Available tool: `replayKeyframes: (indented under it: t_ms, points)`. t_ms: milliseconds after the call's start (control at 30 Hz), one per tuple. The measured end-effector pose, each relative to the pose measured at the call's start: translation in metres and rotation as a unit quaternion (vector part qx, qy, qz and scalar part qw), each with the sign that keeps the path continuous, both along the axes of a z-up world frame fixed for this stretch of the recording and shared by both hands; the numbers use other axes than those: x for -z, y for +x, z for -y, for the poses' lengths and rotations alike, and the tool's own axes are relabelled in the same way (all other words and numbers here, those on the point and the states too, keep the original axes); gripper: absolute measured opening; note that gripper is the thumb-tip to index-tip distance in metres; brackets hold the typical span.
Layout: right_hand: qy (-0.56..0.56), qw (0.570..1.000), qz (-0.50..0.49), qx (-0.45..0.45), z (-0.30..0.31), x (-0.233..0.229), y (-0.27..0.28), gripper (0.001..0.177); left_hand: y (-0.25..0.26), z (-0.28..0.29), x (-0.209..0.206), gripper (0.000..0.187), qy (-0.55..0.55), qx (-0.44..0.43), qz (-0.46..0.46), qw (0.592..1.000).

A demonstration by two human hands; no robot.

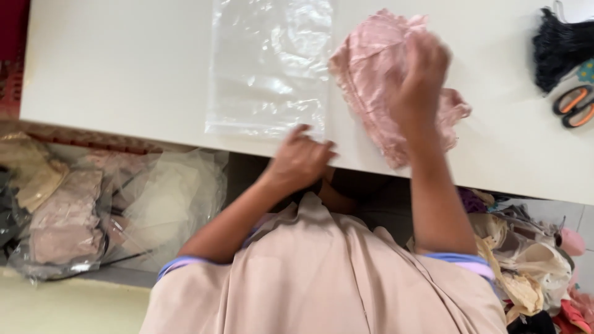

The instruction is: The person picks up pink and tan bras from a pile, folds them, and places them into clear plastic bags.

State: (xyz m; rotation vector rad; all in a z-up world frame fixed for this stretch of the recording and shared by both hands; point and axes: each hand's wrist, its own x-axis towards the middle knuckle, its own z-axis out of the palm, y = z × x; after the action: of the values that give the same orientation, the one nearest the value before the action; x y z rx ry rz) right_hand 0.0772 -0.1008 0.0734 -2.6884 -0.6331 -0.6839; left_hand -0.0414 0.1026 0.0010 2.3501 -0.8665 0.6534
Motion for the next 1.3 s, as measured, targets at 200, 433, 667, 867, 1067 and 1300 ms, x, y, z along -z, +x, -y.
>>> replayKeyframes:
  t_ms: [200, 433, 667, 867, 1067, 1300]
  points:
    - [0.017, 0.993, 0.029, -0.109, -0.081, 0.083, -0.066, 0.062, -0.004, -0.099, 0.012, 0.02, 0.024, -0.145, 0.14, 0.979]
    - [-0.121, 0.975, -0.137, -0.127, -0.089, 0.073, -0.054, 0.068, -0.021, -0.113, -0.008, 0.016, 0.076, -0.232, 0.069, 0.967]
    - [-0.122, 0.989, 0.045, -0.072, -0.096, 0.08, -0.046, 0.035, -0.013, -0.08, -0.012, 0.014, 0.087, -0.305, 0.029, 0.948]
    - [0.06, 0.982, 0.064, -0.165, -0.125, 0.041, -0.082, 0.006, -0.008, -0.058, -0.023, 0.009, -0.079, -0.292, -0.042, 0.952]
    - [0.028, 0.983, -0.096, -0.156, -0.105, 0.063, -0.074, 0.06, 0.004, -0.073, -0.042, 0.015, -0.118, -0.348, 0.04, 0.929]
    - [0.126, 0.97, -0.137, -0.158, -0.078, 0.061, -0.066, 0.032, 0.011, -0.053, -0.032, 0.017, -0.108, -0.275, 0.042, 0.954]
